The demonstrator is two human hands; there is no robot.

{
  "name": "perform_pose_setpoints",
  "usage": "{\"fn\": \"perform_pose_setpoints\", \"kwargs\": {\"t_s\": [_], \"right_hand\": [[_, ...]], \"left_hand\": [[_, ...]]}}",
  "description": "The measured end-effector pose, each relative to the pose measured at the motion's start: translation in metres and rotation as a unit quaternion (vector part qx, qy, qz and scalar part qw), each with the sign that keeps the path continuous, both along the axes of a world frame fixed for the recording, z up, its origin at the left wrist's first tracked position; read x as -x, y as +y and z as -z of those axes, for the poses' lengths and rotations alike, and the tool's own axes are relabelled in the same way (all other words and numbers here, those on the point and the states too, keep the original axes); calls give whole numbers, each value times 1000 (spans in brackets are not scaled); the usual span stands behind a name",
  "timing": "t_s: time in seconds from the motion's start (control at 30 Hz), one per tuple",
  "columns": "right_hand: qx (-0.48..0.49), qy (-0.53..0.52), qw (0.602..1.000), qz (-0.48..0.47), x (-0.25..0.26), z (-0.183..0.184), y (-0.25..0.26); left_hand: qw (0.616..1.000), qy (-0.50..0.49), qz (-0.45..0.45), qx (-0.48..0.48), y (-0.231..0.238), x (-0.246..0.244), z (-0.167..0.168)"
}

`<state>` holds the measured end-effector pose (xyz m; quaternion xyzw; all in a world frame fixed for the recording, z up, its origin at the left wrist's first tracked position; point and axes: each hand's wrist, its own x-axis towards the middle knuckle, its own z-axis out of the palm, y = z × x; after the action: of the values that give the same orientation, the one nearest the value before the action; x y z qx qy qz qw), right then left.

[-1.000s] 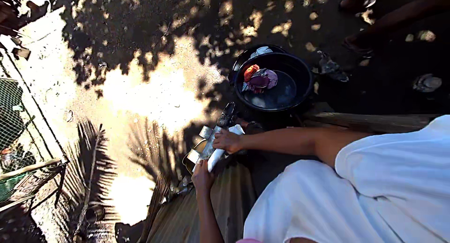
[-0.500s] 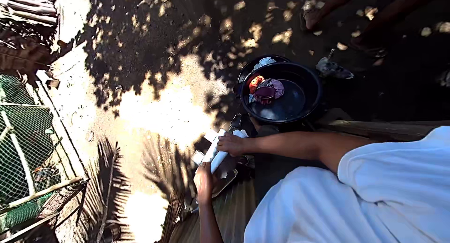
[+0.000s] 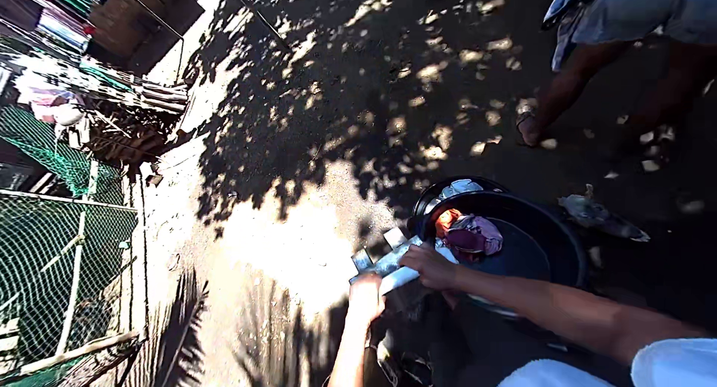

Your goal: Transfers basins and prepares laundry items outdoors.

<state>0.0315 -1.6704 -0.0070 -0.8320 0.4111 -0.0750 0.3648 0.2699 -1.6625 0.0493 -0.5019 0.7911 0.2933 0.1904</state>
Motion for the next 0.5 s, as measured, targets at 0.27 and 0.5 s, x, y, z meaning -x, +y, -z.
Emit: {"fn": "perform_pose_setpoints", "kwargs": {"t_s": [0.27,0.5], "right_hand": [[56,15,991,123,68,7,-57],[83,41,981,168,80,11,-93]], "left_hand": [[991,110,59,53,-92,66,18],[984,124,118,40,-154,81,29]]}}
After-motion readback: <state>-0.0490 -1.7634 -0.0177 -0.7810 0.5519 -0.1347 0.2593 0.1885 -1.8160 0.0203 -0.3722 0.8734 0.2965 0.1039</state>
